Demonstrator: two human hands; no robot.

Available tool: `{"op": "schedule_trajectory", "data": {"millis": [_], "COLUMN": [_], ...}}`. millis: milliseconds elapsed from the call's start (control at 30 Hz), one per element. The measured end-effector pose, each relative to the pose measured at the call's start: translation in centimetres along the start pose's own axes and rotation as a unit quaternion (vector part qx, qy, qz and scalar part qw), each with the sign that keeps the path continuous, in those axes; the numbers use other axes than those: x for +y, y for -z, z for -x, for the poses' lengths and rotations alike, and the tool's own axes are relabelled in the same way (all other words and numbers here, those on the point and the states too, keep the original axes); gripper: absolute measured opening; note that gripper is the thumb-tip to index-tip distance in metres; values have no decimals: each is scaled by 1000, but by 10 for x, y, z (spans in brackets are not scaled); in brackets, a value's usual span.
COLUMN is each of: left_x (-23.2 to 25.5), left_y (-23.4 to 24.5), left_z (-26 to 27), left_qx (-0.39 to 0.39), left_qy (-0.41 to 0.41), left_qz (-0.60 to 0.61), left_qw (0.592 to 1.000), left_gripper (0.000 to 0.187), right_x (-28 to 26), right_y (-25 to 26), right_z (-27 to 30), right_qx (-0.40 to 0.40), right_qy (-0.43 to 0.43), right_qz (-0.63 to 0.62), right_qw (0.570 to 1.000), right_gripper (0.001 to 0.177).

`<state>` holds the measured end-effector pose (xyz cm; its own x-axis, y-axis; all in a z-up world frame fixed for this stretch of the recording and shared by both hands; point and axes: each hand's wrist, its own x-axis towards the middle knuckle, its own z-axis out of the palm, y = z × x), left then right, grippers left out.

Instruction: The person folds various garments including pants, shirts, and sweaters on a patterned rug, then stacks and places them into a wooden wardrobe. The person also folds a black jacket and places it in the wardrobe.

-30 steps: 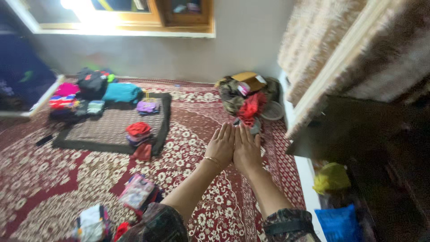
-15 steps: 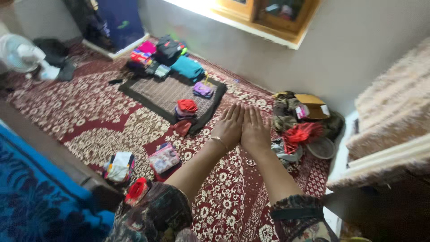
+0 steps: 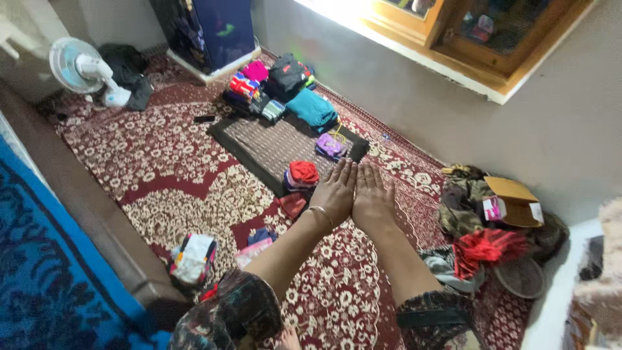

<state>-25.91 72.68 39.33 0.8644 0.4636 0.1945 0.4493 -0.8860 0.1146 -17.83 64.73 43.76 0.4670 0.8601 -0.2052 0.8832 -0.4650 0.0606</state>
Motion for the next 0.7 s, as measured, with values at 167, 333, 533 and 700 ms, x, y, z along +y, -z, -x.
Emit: {"op": "schedule_trajectory", "data": {"millis": [167, 333, 533, 700], "left_x": [-53, -99, -154, -184], "left_y": [16, 24, 17, 13], "left_z": [-45, -90, -146, -170], "left_qx": [-22, -24, 75, 117], "left_qy": [-24, -2, 76, 126], "left_qz": [-6, -31, -29, -71], "left_qw": [999, 999, 994, 982], "left_gripper": [68, 71, 75, 76], "right_x": [-1, -4, -12, -30], "right_y": [15, 39, 77, 99], "right_z": [-57, -125, -213, -261], "right_qx": [35, 74, 160, 130], "right_qy": [49, 80, 175, 228], "right_qz": [-8, -33, -73, -91], "right_qw": [998, 994, 969, 961], "right_gripper": [71, 71, 79, 84]}}
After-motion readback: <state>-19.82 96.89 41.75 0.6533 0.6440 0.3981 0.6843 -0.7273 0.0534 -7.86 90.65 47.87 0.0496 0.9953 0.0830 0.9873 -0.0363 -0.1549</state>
